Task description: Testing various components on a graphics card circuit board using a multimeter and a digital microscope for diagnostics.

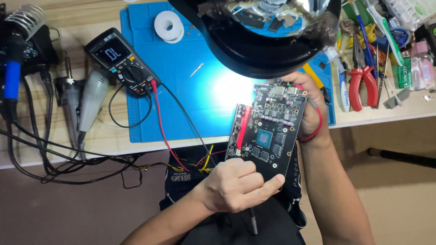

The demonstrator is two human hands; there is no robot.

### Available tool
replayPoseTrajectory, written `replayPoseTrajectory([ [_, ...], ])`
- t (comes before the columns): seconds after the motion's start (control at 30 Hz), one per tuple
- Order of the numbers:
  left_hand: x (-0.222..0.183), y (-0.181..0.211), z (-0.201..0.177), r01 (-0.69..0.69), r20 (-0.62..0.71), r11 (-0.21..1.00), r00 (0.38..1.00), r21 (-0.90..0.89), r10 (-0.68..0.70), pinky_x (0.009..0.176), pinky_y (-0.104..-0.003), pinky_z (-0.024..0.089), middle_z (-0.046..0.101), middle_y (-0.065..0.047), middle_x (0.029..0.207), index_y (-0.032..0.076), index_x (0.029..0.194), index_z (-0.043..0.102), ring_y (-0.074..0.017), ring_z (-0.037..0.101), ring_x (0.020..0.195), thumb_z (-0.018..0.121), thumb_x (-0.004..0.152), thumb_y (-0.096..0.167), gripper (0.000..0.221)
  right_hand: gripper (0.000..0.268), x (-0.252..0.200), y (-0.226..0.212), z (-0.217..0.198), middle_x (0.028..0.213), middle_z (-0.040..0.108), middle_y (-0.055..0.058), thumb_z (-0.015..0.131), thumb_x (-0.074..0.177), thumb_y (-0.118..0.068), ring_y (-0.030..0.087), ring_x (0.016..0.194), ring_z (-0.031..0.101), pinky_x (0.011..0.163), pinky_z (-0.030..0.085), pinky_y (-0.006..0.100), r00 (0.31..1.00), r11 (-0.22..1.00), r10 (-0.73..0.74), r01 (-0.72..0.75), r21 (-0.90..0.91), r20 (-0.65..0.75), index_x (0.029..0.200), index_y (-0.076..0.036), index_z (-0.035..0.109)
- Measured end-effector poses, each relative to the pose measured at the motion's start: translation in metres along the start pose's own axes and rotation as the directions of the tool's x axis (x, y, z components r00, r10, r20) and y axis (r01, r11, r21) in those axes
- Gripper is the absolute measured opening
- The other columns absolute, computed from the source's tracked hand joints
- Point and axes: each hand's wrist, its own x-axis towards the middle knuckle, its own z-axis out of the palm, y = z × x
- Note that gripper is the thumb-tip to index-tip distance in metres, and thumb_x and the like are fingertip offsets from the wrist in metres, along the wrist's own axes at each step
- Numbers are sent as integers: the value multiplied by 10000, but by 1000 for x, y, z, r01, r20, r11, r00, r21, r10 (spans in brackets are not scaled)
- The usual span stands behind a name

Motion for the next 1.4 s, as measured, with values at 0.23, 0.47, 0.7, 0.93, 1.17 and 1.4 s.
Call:
replayPoseTrajectory([
  [0.23, 6, -1, 8, -14, 40, 1000, 999, 19, 13, 550, -370, 353, 464, -24, 794, -10, 1311, 764, -208, 459, 672, 715, 1146, -27, 173, 460, 15, -14, 14, 1291, 763, 185, 623, 1070, -384, 299, 1200, 747, 1103, 563, 429, 995, 933, 87, -67, 354, -41, 1320, 1, 642],
  [0.47, 8, 0, 15, 13, 53, 1000, 998, 0, -12, 544, -372, 338, 466, -30, 788, 1, 1279, 768, -214, 459, 672, 719, 1148, -2, 141, 827, 9, -14, 9, 1303, 741, 192, 774, 985, -734, 296, 1192, 743, 1069, 612, 460, 994, 944, 103, -107, 313, 31, 1308, 14, 632],
  [0.7, 12, 1, 18, 70, 99, 997, 993, 21, -72, 562, -386, 410, 469, -25, 814, 24, 1276, 778, -221, 512, 699, 753, 1166, 219, 225, 773, 5, -15, 2, 1256, 761, 244, 813, 964, -668, 347, 1109, 773, 1005, 634, 496, 986, 921, 163, -159, 356, 20, 1276, 15, 631],
  [0.93, 16, -1, 24, 119, 121, 993, 986, -27, -115, 617, -428, 442, 544, -82, 844, -83, 1404, 692, -268, 510, 692, 609, 1208, 253, 397, 670, 3, -13, -1, 1358, 727, 247, 749, 1054, -578, 363, 1221, 744, 1082, 610, 518, 994, 907, 93, -108, 408, 56, 1367, -1, 620],
  [1.17, 16, -3, 27, 201, 170, 979, 966, -10, -197, 664, -430, 487, 559, -88, 848, -74, 1485, 658, -282, 544, 720, 630, 1191, 357, 522, 648, 3, -14, -5, 1391, 711, 251, 746, 1073, -550, 361, 1264, 726, 1114, 597, 517, 992, 882, 100, -125, 454, 79, 1392, 0, 620],
  [1.4, 5, -7, 37, 232, 273, 973, 936, -6, -222, 646, -439, 453, 513, -70, 859, -44, 1541, 634, -288, 517, 752, 944, 965, 106, 671, 598, 4, -10, -14, 1385, 709, 262, 717, 1070, -523, 367, 1250, 721, 1105, 587, 532, 988, 893, 113, -146, 426, 101, 1386, -24, 627],
])
